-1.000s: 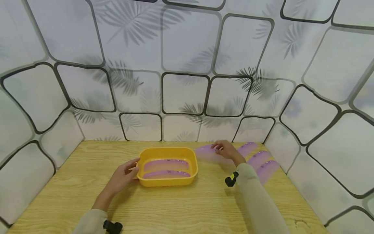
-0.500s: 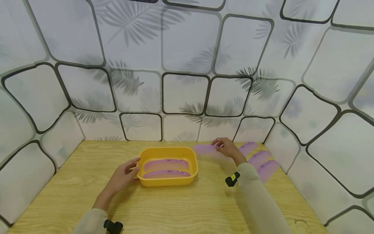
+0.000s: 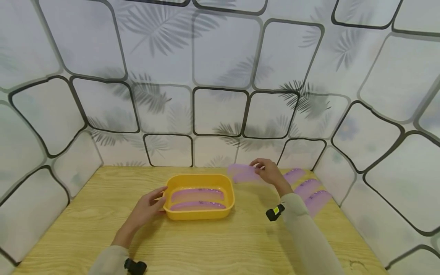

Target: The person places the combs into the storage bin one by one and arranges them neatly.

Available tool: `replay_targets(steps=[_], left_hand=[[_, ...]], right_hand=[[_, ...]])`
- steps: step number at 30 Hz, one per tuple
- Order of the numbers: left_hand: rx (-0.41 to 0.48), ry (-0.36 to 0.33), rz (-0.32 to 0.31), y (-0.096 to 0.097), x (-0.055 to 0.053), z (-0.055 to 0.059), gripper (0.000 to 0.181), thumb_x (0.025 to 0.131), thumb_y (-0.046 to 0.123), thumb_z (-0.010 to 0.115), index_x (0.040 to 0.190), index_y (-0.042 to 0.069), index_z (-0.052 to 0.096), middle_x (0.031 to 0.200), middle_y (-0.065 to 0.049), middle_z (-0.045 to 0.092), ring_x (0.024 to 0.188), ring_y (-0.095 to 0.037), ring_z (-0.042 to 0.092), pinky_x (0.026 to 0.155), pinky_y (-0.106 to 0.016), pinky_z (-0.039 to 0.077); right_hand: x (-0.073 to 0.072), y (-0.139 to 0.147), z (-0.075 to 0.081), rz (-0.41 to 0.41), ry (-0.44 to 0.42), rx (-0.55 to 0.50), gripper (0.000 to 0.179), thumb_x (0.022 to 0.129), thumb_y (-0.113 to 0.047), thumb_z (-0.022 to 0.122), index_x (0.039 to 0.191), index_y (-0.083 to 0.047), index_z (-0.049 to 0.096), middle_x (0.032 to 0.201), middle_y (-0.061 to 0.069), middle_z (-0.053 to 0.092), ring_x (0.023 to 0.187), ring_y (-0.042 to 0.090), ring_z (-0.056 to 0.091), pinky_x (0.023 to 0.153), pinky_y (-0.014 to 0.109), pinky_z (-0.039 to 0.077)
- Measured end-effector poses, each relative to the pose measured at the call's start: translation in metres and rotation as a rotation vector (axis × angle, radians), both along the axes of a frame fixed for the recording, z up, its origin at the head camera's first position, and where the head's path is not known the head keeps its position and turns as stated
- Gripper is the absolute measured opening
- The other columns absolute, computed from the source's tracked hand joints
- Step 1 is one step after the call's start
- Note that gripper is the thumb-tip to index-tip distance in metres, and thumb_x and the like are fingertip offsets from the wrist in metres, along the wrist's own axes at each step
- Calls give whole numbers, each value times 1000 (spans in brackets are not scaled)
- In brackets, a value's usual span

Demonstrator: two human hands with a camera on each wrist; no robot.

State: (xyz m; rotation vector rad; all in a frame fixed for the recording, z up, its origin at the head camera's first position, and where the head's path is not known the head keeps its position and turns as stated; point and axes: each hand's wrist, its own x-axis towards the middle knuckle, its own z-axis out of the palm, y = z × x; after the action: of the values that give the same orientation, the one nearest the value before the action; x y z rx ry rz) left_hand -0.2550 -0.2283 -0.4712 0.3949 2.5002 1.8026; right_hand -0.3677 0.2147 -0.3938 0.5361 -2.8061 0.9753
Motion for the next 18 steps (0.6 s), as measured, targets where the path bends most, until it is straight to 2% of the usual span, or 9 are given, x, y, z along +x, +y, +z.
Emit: replay_targets(steps=[7, 18], left_hand=[[-3, -7, 6, 1, 0, 0, 56, 109, 15, 52, 158, -5, 34, 155, -41, 36, 133, -54, 53, 87, -40, 65], [-32, -6, 18, 1, 1, 1, 56, 109, 16, 53, 158, -4, 35, 155, -39, 38, 132, -52, 55, 87, -39, 65]], right_hand=[[3, -11, 6, 22, -23, -24, 24, 102, -2, 58, 121, -6, 71, 121, 26, 68, 101, 38, 70, 84, 48, 62], [8, -44, 14, 78, -13, -12, 22, 101, -1, 60, 118, -6, 73, 114, 24, 71, 95, 34, 72, 82, 44, 63]])
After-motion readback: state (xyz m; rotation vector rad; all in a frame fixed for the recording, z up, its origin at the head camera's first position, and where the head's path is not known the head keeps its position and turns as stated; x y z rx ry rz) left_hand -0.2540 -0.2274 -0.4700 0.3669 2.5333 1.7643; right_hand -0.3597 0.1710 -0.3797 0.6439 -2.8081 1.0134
